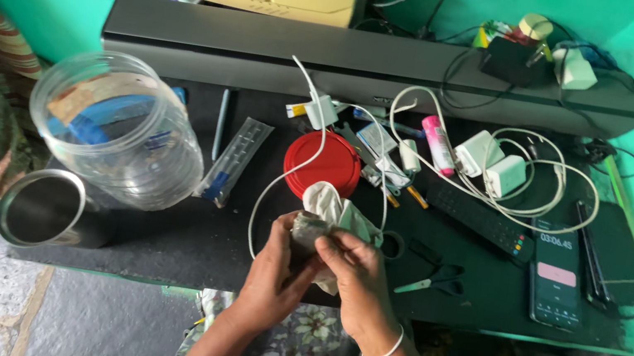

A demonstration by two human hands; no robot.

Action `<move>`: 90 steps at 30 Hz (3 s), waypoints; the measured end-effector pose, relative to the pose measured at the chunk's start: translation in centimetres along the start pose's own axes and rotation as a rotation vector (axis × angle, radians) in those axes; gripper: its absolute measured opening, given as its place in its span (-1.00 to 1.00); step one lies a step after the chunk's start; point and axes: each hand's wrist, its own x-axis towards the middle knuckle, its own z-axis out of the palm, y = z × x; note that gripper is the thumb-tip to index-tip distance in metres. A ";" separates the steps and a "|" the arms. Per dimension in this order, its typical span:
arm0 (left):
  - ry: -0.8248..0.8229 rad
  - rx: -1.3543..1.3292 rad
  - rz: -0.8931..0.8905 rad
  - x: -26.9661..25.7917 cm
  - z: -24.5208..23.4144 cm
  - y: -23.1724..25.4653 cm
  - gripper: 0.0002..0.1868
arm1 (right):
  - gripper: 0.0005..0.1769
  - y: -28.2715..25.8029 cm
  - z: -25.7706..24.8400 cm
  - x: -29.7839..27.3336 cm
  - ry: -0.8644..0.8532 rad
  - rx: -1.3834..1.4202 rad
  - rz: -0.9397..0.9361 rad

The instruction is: The person cleans the surfaces and internal contact points of a remote control using a cloth, then applies blue tape to the battery compartment or casing while handling the remote and its components.

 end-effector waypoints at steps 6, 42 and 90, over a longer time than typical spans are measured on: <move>0.006 -0.095 -0.046 -0.1 0.3 -1.2 -0.57 | -0.63 -2.9 -1.6 -0.8 -0.148 -0.101 0.037; 0.221 0.274 0.121 -3.6 -2.0 -1.7 -0.34 | -0.61 -2.0 -2.0 -1.0 -0.091 -1.343 -0.754; -0.003 0.921 0.438 1.4 8.0 -4.7 -0.65 | -0.40 -1.5 -10.3 -1.8 0.244 -1.522 -0.845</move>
